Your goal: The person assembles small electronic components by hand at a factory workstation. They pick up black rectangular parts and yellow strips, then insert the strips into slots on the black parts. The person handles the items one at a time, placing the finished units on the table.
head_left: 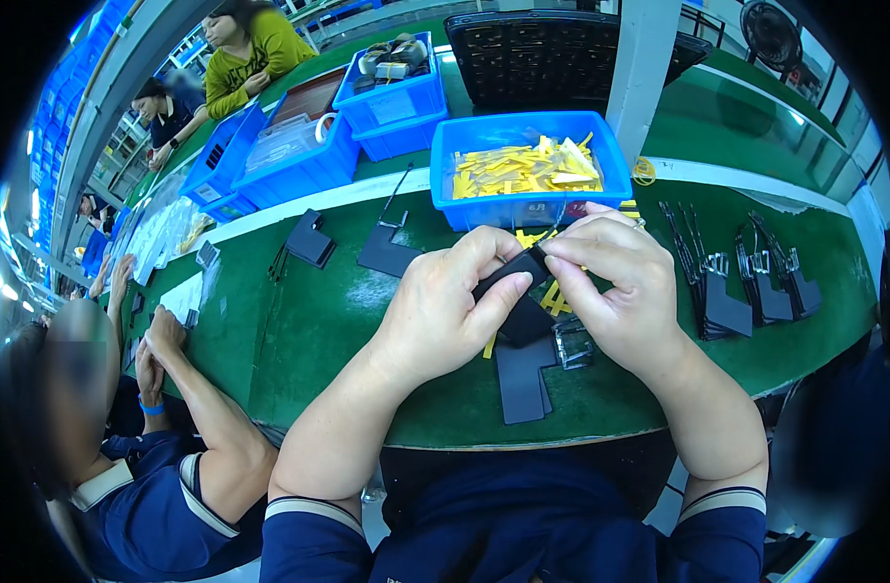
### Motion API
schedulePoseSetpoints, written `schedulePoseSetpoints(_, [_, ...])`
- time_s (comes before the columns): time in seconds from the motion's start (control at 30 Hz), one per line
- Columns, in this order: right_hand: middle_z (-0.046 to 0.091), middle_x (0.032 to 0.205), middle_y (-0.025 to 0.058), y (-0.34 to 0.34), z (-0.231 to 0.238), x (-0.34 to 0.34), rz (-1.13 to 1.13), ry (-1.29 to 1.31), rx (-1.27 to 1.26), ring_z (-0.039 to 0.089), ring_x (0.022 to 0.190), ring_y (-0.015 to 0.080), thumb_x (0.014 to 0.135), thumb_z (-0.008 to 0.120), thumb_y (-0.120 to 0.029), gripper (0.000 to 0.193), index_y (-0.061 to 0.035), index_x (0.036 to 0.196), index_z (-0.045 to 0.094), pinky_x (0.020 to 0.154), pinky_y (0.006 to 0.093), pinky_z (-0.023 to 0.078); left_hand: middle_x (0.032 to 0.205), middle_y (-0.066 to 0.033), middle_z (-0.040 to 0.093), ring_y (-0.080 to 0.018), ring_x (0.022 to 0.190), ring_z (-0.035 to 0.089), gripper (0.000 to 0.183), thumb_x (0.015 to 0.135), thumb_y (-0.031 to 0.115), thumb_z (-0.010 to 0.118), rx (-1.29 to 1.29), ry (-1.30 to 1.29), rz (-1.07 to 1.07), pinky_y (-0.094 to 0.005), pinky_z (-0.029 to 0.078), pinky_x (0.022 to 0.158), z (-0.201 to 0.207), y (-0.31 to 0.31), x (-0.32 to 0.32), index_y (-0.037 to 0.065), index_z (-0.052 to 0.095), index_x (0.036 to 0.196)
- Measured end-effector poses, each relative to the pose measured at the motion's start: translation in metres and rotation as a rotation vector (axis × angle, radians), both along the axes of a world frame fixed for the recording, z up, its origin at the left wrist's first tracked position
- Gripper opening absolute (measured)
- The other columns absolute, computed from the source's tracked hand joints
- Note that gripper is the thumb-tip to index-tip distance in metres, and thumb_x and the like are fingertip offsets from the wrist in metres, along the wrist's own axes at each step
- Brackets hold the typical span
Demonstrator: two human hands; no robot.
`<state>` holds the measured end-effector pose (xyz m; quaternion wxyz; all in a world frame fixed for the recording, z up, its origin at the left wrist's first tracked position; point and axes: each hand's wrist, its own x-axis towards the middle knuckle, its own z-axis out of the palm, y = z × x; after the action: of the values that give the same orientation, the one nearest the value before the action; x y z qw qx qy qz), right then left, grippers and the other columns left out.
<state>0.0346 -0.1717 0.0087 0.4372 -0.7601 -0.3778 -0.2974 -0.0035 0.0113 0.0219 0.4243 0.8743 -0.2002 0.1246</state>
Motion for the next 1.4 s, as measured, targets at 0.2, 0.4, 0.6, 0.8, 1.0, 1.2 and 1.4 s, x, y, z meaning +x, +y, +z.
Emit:
schedulePoseSetpoints(0.2, [0.06,0.071,0.0098,-0.001,-0.003,-0.001,-0.126,-0.121,-0.178,0.06,0.07,0.0255,0.068,0.068,-0.003,0.009,-0.0003,0.075,0.063,0.083,0.042,0.047,0.067,-0.0057,0.064,-0.009,0.057,0.058,0.018,0.085,0.013,0.063,0.0,0.172,0.012,-0.0244,0.044,0.053,-0.002,-0.009,0.0,0.002,0.055,0.097])
schedulePoseSetpoints(0.4, [0.058,0.075,0.0114,0.003,-0.001,-0.01,-0.156,-0.274,-0.284,0.058,0.075,0.0278,0.07,0.066,-0.008,0.013,0.0011,0.079,0.062,0.082,0.0418,0.046,0.067,0.0005,0.062,-0.0027,0.057,0.052,0.017,0.088,0.012,0.06,-0.168,0.281,0.064,-0.0203,0.042,0.05,-0.007,-0.011,-0.001,0.002,0.053,0.099])
schedulePoseSetpoints(0.6, [0.064,0.075,0.0082,-0.009,0.005,-0.002,0.202,0.628,0.126,0.061,0.07,0.0158,0.081,0.066,-0.012,0.012,0.0002,0.08,0.068,0.065,0.0288,0.048,0.07,-0.0089,0.062,-0.0178,0.062,0.058,0.019,0.085,0.015,0.062,-0.101,0.208,-0.008,-0.028,0.044,0.055,-0.006,0.001,0.004,0.002,0.054,0.097])
schedulePoseSetpoints(0.8, [0.066,0.078,0.0039,-0.013,0.004,0.008,0.442,1.06,0.291,0.06,0.073,0.0083,0.079,0.07,-0.008,0.009,-0.0003,0.083,0.068,0.067,0.0237,0.049,0.072,-0.0131,0.061,-0.0254,0.065,0.062,0.02,0.083,0.016,0.064,-0.029,0.186,-0.072,-0.0328,0.046,0.058,0.002,-0.002,-0.001,0.003,0.054,0.094])
schedulePoseSetpoints(1.0, [0.066,0.075,0.006,-0.015,0.008,0.003,0.294,0.806,0.063,0.061,0.069,0.0106,0.078,0.07,-0.009,0.01,-0.0004,0.082,0.068,0.064,0.0253,0.049,0.073,-0.0137,0.061,-0.0282,0.066,0.061,0.02,0.083,0.016,0.064,0.059,0.055,-0.093,-0.0347,0.046,0.059,-0.001,-0.005,-0.004,0.003,0.054,0.095])
schedulePoseSetpoints(1.2, [0.067,0.077,0.0093,-0.013,0.009,-0.001,0.185,0.54,0.01,0.064,0.068,0.0169,0.076,0.07,-0.01,0.013,-0.0007,0.084,0.069,0.064,0.028,0.05,0.064,-0.0045,0.061,-0.0096,0.056,0.055,0.02,0.084,0.017,0.065,-0.011,0.04,-0.076,-0.0244,0.041,0.054,-0.006,-0.003,0.0,0.003,0.056,0.095])
schedulePoseSetpoints(1.4, [0.069,0.076,0.0105,-0.017,0.011,0.002,0.187,0.525,-0.024,0.066,0.068,0.017,0.075,0.069,-0.009,0.012,0.0001,0.082,0.069,0.063,0.0279,0.051,0.066,-0.0068,0.062,-0.013,0.057,0.058,0.019,0.083,0.014,0.065,0.006,0.009,-0.091,-0.0251,0.043,0.055,-0.006,-0.002,0.001,0.002,0.056,0.094])
